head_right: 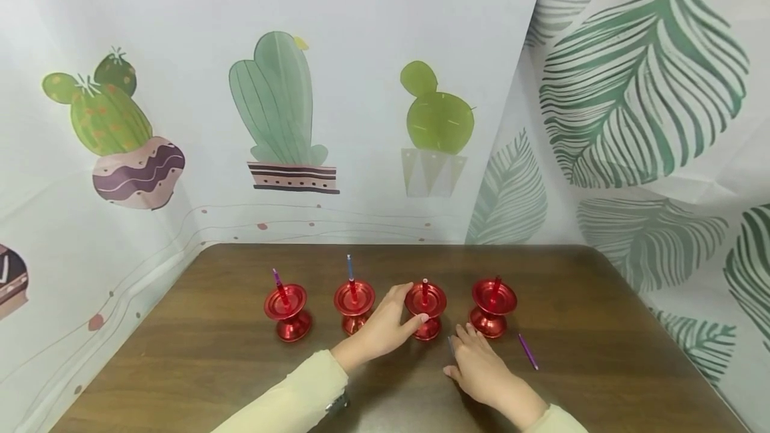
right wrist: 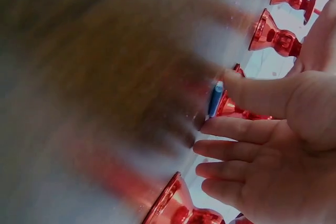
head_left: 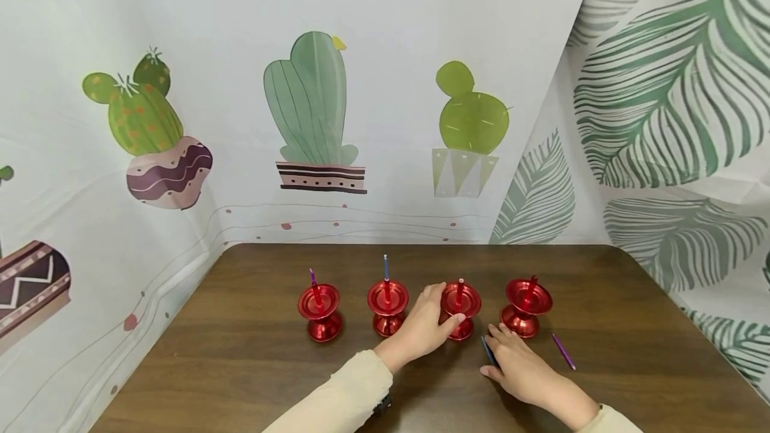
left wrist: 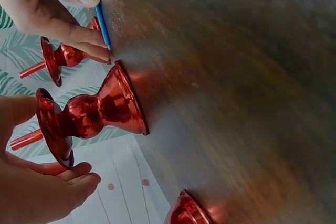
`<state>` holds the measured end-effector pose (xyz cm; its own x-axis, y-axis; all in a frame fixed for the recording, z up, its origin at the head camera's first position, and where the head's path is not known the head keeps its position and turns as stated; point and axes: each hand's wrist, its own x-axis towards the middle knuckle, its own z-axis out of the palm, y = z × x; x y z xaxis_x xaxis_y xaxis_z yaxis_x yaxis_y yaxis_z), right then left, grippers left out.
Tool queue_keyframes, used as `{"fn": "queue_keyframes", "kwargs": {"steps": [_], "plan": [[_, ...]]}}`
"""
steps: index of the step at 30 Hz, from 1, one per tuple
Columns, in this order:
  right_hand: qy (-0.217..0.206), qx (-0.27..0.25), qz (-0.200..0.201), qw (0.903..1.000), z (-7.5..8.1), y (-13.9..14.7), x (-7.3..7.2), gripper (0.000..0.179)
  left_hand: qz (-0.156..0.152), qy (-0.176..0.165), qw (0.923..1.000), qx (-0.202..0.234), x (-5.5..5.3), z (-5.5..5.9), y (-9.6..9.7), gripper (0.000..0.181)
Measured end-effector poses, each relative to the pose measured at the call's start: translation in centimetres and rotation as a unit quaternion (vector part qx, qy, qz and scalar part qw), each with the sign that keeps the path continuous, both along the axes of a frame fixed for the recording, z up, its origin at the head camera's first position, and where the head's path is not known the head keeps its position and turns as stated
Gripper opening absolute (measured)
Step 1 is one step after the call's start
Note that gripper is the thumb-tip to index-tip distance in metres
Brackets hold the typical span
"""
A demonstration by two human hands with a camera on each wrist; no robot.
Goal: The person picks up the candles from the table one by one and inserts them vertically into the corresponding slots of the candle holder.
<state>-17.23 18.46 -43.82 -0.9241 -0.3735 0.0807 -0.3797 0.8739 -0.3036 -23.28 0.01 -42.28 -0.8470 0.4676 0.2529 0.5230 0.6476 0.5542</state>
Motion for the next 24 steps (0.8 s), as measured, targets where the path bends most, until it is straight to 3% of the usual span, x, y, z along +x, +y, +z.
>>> {"fn": "queue_keyframes", "kwargs": {"steps": [5,9,13,17,24], "plan": [[0.053,-0.019,0.016,0.9983,-0.2,-0.2,-0.5,0.017,0.008,-0.005,1.0,-0.003,0.1,0.0,0.1,0.065],[0.068,-0.019,0.034,0.9969,-0.2,-0.5,-0.6,0.03,0.01,-0.001,0.9999,-0.008,0.1,0.1,0.1,0.064],[0.052,0.007,0.041,0.9978,0.0,-0.7,-0.5,0.033,0.011,0.004,0.9999,-0.011,0.1,0.1,0.1,0.064],[0.066,0.015,0.055,0.9962,0.6,-0.3,-0.4,0.035,0.012,0.01,0.9998,-0.013,0.1,0.0,0.2,0.064],[0.086,-0.056,0.057,0.9931,3.7,1.1,-0.6,0.027,0.011,0.016,0.9998,-0.01,0.1,0.0,0.1,0.063]]}}
